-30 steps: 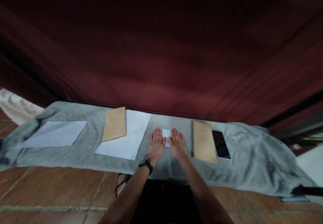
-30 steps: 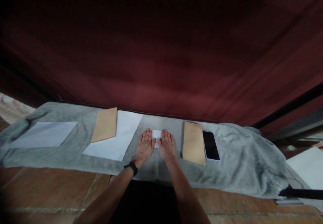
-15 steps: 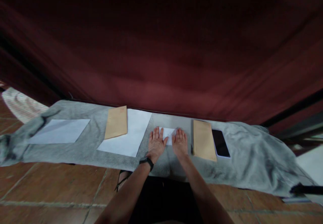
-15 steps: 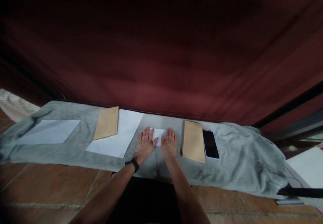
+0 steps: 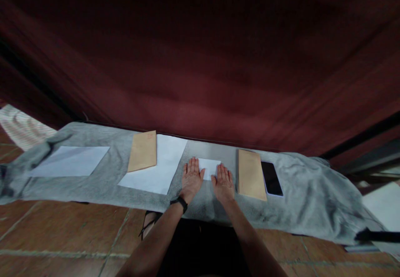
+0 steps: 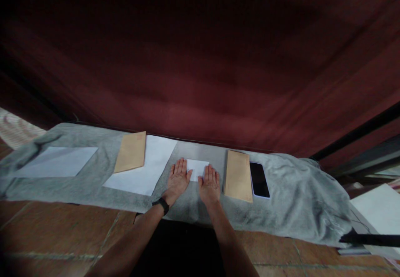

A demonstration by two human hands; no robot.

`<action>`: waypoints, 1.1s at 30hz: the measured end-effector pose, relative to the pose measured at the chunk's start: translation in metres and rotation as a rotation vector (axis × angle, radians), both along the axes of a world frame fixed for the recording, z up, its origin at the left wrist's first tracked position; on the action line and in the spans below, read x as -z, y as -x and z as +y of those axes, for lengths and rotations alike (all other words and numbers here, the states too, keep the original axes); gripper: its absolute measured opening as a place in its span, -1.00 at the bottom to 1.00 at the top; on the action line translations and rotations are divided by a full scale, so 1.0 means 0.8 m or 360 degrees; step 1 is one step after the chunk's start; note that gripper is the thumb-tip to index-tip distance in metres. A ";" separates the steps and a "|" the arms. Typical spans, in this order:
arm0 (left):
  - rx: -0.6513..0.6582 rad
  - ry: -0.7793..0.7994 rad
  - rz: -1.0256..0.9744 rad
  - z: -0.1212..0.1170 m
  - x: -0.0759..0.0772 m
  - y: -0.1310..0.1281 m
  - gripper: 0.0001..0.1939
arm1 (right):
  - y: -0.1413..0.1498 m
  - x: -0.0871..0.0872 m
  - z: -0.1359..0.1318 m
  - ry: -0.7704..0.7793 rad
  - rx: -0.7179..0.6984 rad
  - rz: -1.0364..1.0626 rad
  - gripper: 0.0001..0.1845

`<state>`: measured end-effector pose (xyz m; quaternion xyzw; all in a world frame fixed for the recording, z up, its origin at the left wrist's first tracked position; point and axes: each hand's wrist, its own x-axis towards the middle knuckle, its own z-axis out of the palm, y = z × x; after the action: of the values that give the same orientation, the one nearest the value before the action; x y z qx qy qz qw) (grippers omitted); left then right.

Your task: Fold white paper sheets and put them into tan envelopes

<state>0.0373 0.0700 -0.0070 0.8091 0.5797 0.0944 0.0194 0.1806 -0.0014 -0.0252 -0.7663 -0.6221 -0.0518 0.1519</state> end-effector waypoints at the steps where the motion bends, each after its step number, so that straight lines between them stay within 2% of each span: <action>1: -0.0017 -0.0007 -0.0014 0.000 -0.001 -0.001 -0.36 | 0.001 -0.001 0.000 0.0007 0.0005 0.0004 -0.35; 4: 0.0017 -0.0020 -0.0066 -0.005 -0.005 -0.013 -0.38 | 0.003 -0.002 0.001 0.0001 0.0003 0.0020 -0.35; 8: 0.0516 0.0047 -0.0170 -0.020 -0.005 -0.041 -0.42 | 0.002 -0.004 -0.002 0.0032 -0.0063 0.0001 -0.37; 10: 0.0648 0.0088 -0.0203 -0.028 -0.002 -0.050 -0.42 | 0.002 -0.006 -0.004 0.0094 -0.0096 -0.0013 -0.36; 14: 0.0553 0.0081 -0.0193 -0.029 0.003 -0.047 -0.38 | 0.003 -0.009 -0.003 0.0134 -0.0048 -0.0013 -0.37; 21: 0.0284 -0.0015 -0.0097 -0.008 0.006 -0.008 -0.35 | 0.001 0.003 0.000 -0.0016 -0.0036 0.0005 -0.35; 26: 0.0179 -0.0013 -0.0031 -0.001 0.007 0.010 -0.34 | -0.003 0.009 -0.001 -0.0066 -0.0039 0.0016 -0.35; 29: 0.0164 -0.0017 -0.0022 0.000 0.008 0.010 -0.33 | -0.002 0.006 0.000 -0.0051 -0.0010 0.0033 -0.36; 33: 0.0164 0.0022 0.0009 -0.001 0.002 0.005 -0.32 | 0.010 -0.009 0.017 0.0007 -0.0006 0.0114 -0.38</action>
<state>0.0330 0.0691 -0.0088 0.8381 0.5378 0.0870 0.0283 0.1724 0.0126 -0.0182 -0.7669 -0.6177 -0.0228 0.1725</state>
